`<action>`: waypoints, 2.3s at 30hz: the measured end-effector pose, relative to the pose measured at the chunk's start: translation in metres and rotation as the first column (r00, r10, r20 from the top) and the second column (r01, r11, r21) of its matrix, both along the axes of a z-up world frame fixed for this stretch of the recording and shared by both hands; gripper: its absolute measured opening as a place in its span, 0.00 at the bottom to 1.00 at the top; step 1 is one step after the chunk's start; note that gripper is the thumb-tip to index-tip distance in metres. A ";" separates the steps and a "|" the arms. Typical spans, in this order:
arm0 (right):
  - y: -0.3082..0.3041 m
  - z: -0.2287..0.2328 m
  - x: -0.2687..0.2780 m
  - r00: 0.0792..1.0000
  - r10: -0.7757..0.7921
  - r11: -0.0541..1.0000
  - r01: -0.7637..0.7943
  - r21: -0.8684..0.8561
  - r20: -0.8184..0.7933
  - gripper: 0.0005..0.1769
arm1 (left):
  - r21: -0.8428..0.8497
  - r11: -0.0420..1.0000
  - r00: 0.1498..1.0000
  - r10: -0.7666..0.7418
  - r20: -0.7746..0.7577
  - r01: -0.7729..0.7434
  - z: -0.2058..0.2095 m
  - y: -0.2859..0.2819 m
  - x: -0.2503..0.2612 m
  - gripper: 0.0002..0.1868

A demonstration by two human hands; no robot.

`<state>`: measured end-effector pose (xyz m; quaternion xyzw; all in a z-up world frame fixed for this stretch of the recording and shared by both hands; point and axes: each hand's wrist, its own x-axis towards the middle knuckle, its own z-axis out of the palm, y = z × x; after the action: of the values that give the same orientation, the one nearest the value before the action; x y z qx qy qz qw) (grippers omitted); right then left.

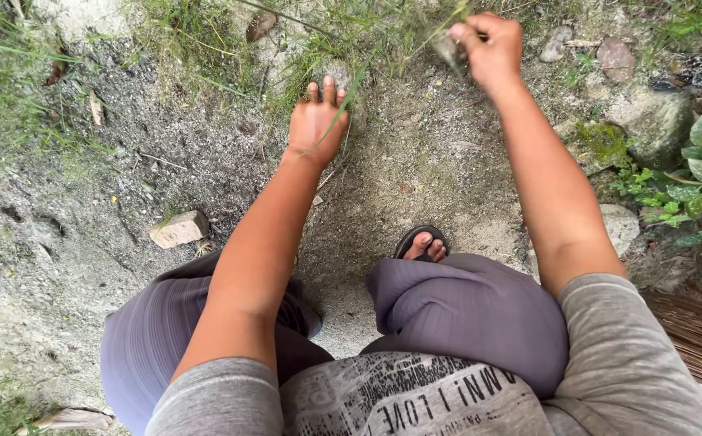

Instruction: Pulling weeds and grass out of the sandy soil by hand.

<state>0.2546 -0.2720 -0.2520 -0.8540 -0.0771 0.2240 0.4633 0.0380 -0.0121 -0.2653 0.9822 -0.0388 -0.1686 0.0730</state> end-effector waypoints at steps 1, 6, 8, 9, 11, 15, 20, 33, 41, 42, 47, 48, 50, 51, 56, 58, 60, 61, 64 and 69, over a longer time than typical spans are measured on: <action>-0.014 -0.013 0.003 1.000 -0.001 1.000 0.001 -0.001 -0.001 0.03 | -0.001 1.000 1.000 -0.001 -0.001 0.001 0.000 0.000 0.000 0.23; -0.057 0.013 0.008 0.945 -0.012 0.762 0.221 0.609 -0.327 0.05 | 0.033 0.999 0.999 -0.025 0.022 0.025 0.001 -0.001 -0.001 0.22; -0.058 0.046 0.003 0.959 0.041 0.932 0.064 0.356 -0.280 0.03 | 0.046 0.999 0.999 -0.021 0.039 0.019 -0.005 -0.003 -0.002 0.21; -0.058 0.062 -0.001 0.960 0.111 0.993 -0.098 0.064 -0.256 0.03 | 0.061 0.998 0.998 -0.016 0.053 0.013 -0.008 -0.003 -0.002 0.20; -0.043 0.076 -0.026 0.923 0.263 0.959 -0.282 -0.030 -0.282 0.03 | 0.066 0.998 0.998 -0.015 0.058 0.011 -0.007 -0.004 -0.001 0.20; -0.025 0.049 -0.084 0.614 0.768 0.567 -0.784 -0.253 -0.183 0.11 | 0.051 0.999 0.998 -0.011 0.067 0.008 -0.001 -0.005 0.000 0.18; 0.011 0.076 -0.073 0.807 0.581 0.736 -0.577 -0.353 -0.107 0.24 | 0.084 0.996 0.995 -0.007 0.101 -0.002 -0.010 -0.006 -0.002 0.19; 0.035 0.009 -0.027 0.813 0.364 0.931 -0.335 -0.145 0.454 0.18 | 0.036 0.999 0.999 -0.014 0.049 0.012 0.010 0.001 0.000 0.21; 0.025 -0.015 -0.028 0.903 0.269 0.963 -0.252 -0.093 0.335 0.01 | 0.074 0.996 0.999 -0.042 -0.001 0.042 0.007 -0.001 0.001 0.22; 0.025 -0.019 -0.025 0.964 0.184 0.983 -0.184 -0.021 0.193 0.02 | 0.087 0.995 0.999 -0.044 -0.013 0.045 0.009 0.000 0.002 0.23; 0.011 -0.019 -0.013 0.960 0.172 0.967 -0.207 0.149 0.221 0.05 | 0.072 0.997 0.999 -0.042 0.016 0.040 0.002 -0.001 -0.001 0.24; 0.007 -0.019 -0.013 0.944 0.193 0.956 -0.242 0.165 0.268 0.04 | 0.068 0.997 0.999 -0.046 0.021 0.045 0.000 -0.002 -0.002 0.24; 0.009 -0.003 -0.010 0.997 0.036 0.935 -0.059 0.350 0.073 0.04 | 0.065 0.997 0.999 -0.040 0.011 0.039 0.000 -0.002 -0.001 0.23; 0.011 0.005 -0.009 0.984 -0.086 0.862 0.151 0.484 -0.154 0.06 | 0.063 0.997 0.999 -0.032 -0.001 0.032 0.000 -0.001 -0.002 0.23; 0.008 0.008 0.008 0.963 -0.138 0.948 0.061 0.312 0.230 0.02 | 0.042 0.999 1.000 -0.015 0.014 0.015 0.003 -0.001 0.000 0.22; 0.010 -0.005 0.006 0.909 -0.031 0.996 -0.005 0.087 0.415 0.05 | 0.035 0.999 1.000 -0.013 0.005 0.013 0.003 -0.001 0.001 0.21; 0.019 -0.013 -0.001 0.872 0.216 0.971 -0.237 -0.006 0.440 0.07 | 0.052 0.998 0.997 -0.028 -0.069 0.032 0.004 -0.002 0.003 0.20; 0.033 0.000 -0.007 0.872 0.213 0.972 -0.235 -0.004 0.440 0.07 | 0.053 0.998 0.997 -0.030 -0.069 0.034 0.001 -0.002 0.002 0.20; 0.061 0.016 -0.020 0.847 0.257 0.964 -0.261 -0.056 0.466 0.29 | 0.065 0.997 0.999 -0.034 0.031 0.032 -0.004 -0.003 0.000 0.22; 0.056 -0.035 -0.010 0.876 0.188 0.979 -0.204 -0.012 0.445 0.07 | 0.050 0.999 0.999 -0.015 0.041 0.013 -0.007 -0.002 -0.002 0.21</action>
<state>0.2443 -0.2159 -0.2873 -0.8619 -0.2705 0.0681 0.4234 0.0355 -0.0143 -0.2720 0.9867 -0.0431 -0.1495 0.0465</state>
